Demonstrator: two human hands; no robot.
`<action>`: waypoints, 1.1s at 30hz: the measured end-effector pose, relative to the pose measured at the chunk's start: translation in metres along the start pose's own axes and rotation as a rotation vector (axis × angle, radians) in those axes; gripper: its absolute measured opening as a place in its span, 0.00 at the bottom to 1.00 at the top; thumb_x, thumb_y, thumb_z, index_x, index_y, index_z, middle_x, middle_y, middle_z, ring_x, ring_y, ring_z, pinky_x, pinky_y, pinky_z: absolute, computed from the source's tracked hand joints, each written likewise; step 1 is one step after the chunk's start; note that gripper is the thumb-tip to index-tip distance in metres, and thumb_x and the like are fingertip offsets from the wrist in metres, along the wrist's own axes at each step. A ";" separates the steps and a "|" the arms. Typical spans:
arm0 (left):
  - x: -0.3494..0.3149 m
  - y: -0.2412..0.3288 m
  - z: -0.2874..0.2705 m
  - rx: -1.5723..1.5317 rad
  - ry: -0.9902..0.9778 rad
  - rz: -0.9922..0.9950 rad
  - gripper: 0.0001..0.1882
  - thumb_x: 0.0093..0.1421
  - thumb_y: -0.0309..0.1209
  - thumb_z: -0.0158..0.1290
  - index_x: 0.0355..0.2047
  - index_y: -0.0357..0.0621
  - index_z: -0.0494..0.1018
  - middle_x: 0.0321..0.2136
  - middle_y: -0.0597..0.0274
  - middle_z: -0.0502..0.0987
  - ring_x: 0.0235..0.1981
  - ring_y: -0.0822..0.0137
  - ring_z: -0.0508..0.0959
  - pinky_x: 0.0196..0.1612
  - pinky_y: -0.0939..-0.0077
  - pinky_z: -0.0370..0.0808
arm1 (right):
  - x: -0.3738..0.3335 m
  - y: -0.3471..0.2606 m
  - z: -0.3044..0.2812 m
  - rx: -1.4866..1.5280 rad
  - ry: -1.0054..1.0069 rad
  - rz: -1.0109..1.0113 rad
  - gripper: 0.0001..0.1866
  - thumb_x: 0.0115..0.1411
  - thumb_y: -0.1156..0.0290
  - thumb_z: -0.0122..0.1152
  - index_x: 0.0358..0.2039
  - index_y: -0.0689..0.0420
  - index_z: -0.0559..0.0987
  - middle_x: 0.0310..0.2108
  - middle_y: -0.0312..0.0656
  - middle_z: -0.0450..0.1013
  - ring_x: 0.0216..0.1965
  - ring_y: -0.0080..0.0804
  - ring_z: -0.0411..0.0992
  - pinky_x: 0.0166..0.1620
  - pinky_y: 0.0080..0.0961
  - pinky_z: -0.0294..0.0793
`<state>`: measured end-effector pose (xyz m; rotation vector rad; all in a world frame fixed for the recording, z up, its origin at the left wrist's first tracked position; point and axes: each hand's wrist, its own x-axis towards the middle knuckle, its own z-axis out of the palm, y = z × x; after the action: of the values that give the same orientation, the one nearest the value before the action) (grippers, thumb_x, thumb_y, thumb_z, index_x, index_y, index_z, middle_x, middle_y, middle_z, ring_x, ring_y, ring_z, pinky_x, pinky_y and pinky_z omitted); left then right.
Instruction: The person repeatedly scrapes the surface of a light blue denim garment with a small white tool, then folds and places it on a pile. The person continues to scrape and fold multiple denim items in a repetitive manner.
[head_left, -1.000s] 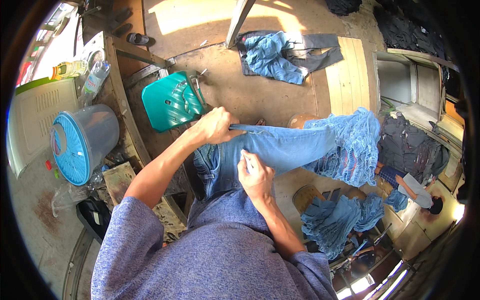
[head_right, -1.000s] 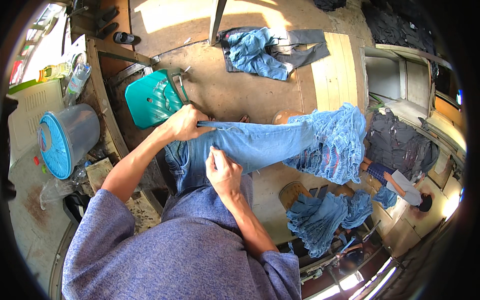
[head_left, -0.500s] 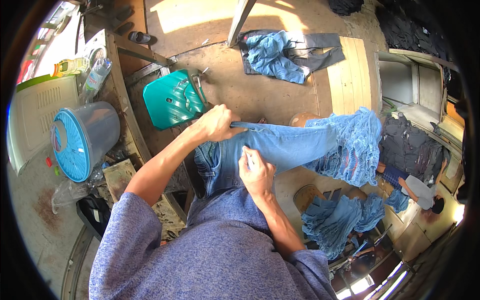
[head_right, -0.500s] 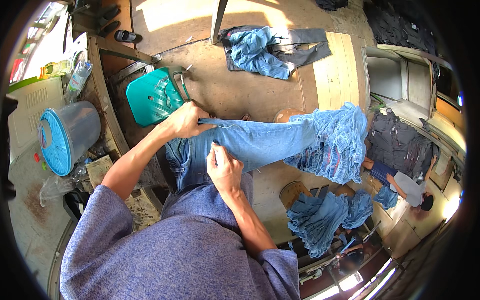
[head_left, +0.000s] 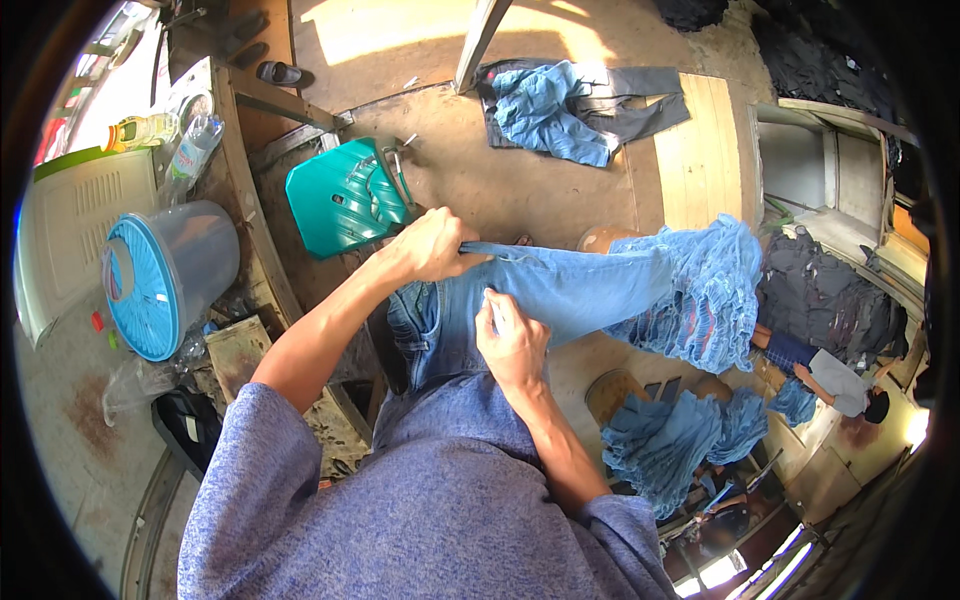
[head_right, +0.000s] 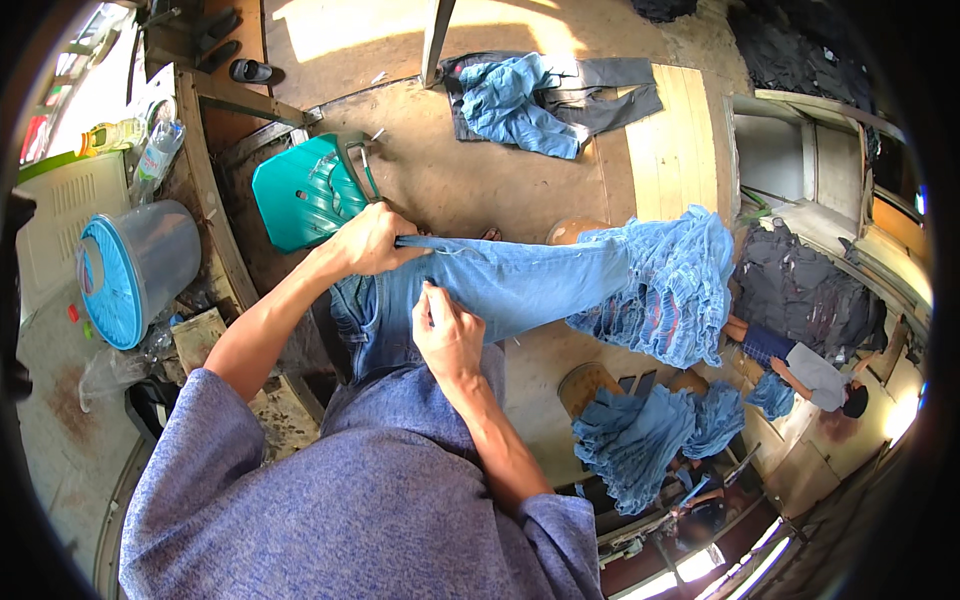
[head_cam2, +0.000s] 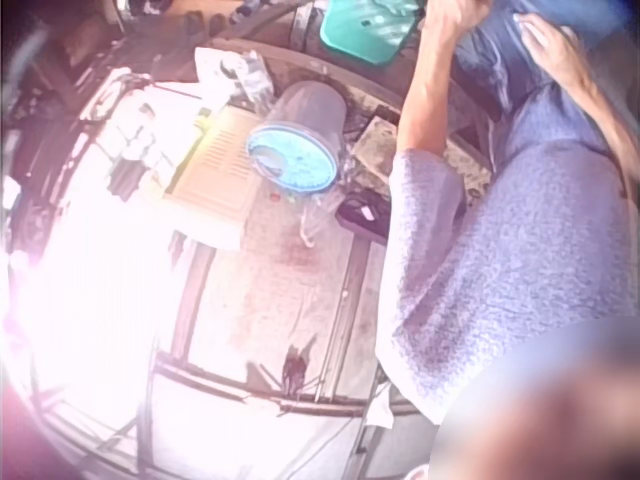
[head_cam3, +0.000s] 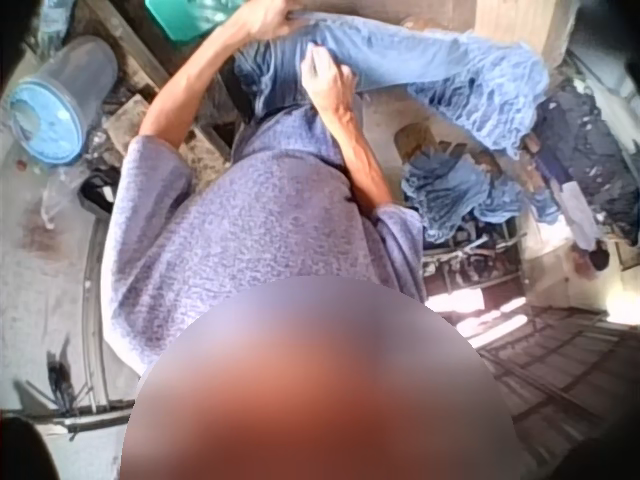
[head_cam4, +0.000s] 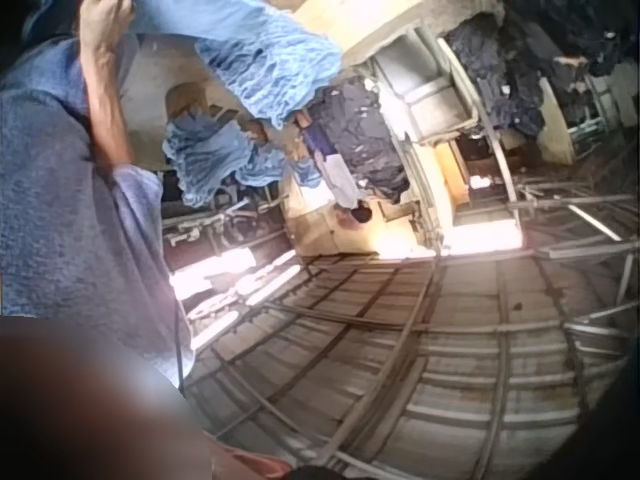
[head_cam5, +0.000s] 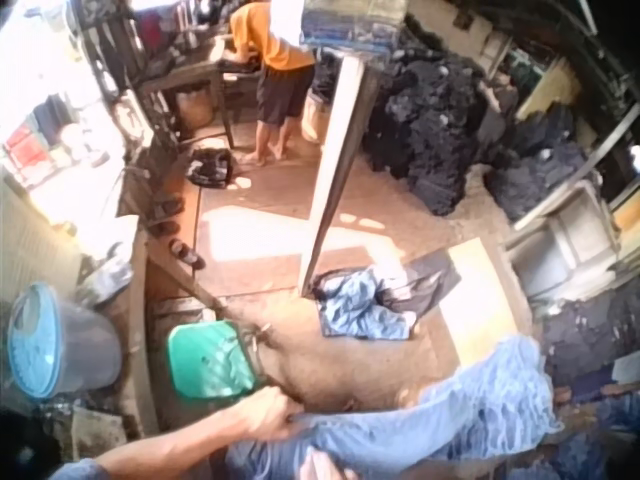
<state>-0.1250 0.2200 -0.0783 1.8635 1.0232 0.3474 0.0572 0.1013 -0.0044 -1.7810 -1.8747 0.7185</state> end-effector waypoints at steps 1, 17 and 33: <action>0.000 0.000 0.000 0.008 -0.009 -0.003 0.17 0.60 0.37 0.70 0.31 0.31 0.84 0.25 0.38 0.82 0.28 0.39 0.83 0.33 0.53 0.80 | 0.000 0.000 0.001 -0.032 -0.028 -0.010 0.05 0.63 0.77 0.68 0.40 0.60 0.82 0.26 0.49 0.82 0.25 0.45 0.83 0.29 0.38 0.83; 0.001 0.002 0.000 0.003 -0.004 -0.014 0.17 0.59 0.36 0.70 0.27 0.31 0.82 0.23 0.39 0.81 0.27 0.39 0.83 0.32 0.53 0.80 | 0.001 0.004 -0.004 -0.081 -0.108 -0.011 0.03 0.63 0.76 0.67 0.38 0.58 0.83 0.25 0.49 0.82 0.23 0.43 0.83 0.26 0.36 0.81; 0.001 0.004 -0.002 0.012 0.013 -0.014 0.19 0.59 0.38 0.70 0.23 0.32 0.80 0.21 0.40 0.79 0.25 0.38 0.81 0.30 0.52 0.78 | -0.003 0.006 -0.009 -0.022 -0.111 0.049 0.05 0.63 0.76 0.68 0.39 0.58 0.83 0.26 0.48 0.83 0.24 0.44 0.83 0.28 0.38 0.83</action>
<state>-0.1230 0.2213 -0.0744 1.8659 1.0487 0.3460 0.0680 0.0991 -0.0009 -1.8410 -1.9226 0.8333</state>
